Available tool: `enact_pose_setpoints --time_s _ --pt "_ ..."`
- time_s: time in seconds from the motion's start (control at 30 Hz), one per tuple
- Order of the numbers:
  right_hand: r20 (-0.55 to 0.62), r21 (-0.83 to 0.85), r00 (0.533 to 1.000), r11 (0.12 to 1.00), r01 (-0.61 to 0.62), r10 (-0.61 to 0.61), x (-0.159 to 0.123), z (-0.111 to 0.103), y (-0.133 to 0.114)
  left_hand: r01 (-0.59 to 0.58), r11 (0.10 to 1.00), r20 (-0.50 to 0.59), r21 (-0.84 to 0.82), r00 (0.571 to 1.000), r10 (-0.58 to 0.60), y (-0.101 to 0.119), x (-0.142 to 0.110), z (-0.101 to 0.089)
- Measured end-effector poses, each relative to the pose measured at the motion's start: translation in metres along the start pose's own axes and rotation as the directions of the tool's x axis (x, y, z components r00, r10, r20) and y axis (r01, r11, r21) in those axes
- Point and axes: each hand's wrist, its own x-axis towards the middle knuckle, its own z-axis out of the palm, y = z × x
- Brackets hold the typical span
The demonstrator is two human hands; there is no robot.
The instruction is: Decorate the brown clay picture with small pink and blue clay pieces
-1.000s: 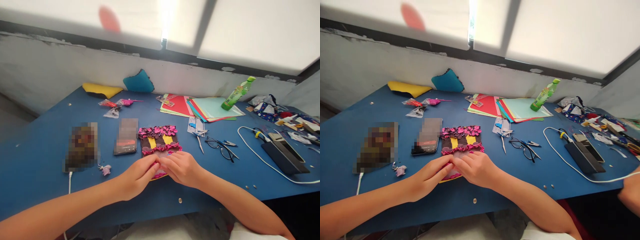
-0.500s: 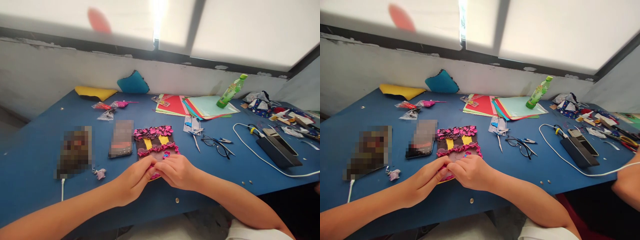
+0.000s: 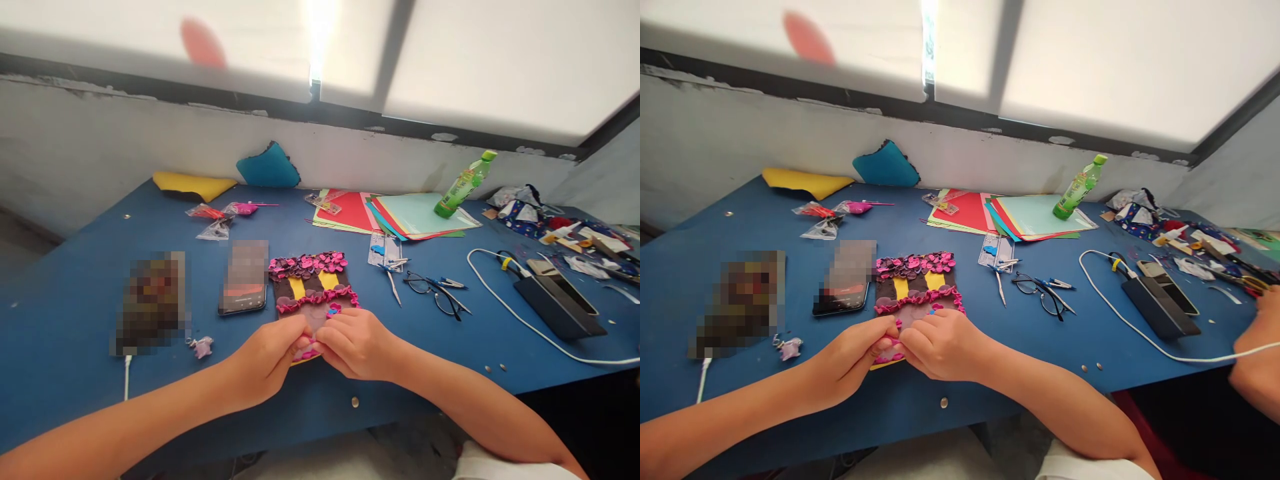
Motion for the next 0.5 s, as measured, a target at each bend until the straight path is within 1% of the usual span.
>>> enact_pose_setpoints --time_s 0.1,0.23,0.3,0.4,0.5 --pt "0.006 -0.026 1.000 0.999 0.023 -0.023 -0.0012 0.0008 0.0009 -0.055 0.997 -0.034 0.053 0.998 0.057 -0.0008 -0.0001 -0.0006" --pt "-0.001 -0.019 1.000 0.999 0.029 -0.029 -0.0024 0.0006 0.0012 -0.112 0.989 -0.087 0.100 0.989 0.121 0.0043 0.0023 -0.0041" --pt "-0.019 -0.013 0.999 1.000 0.025 -0.025 -0.0025 0.0001 0.0008 -0.131 0.986 -0.088 0.102 0.986 0.141 0.0063 0.0034 -0.0055" --pt "-0.043 -0.027 0.999 0.999 0.032 -0.033 -0.0020 -0.0011 0.0003 -0.121 0.990 -0.046 0.076 0.991 0.125 0.0071 0.0042 -0.0069" --pt "-0.042 -0.029 0.999 0.999 0.029 -0.030 -0.0011 -0.0029 0.0003 -0.080 0.996 -0.025 0.050 0.996 0.082 0.0064 0.0045 -0.0081"
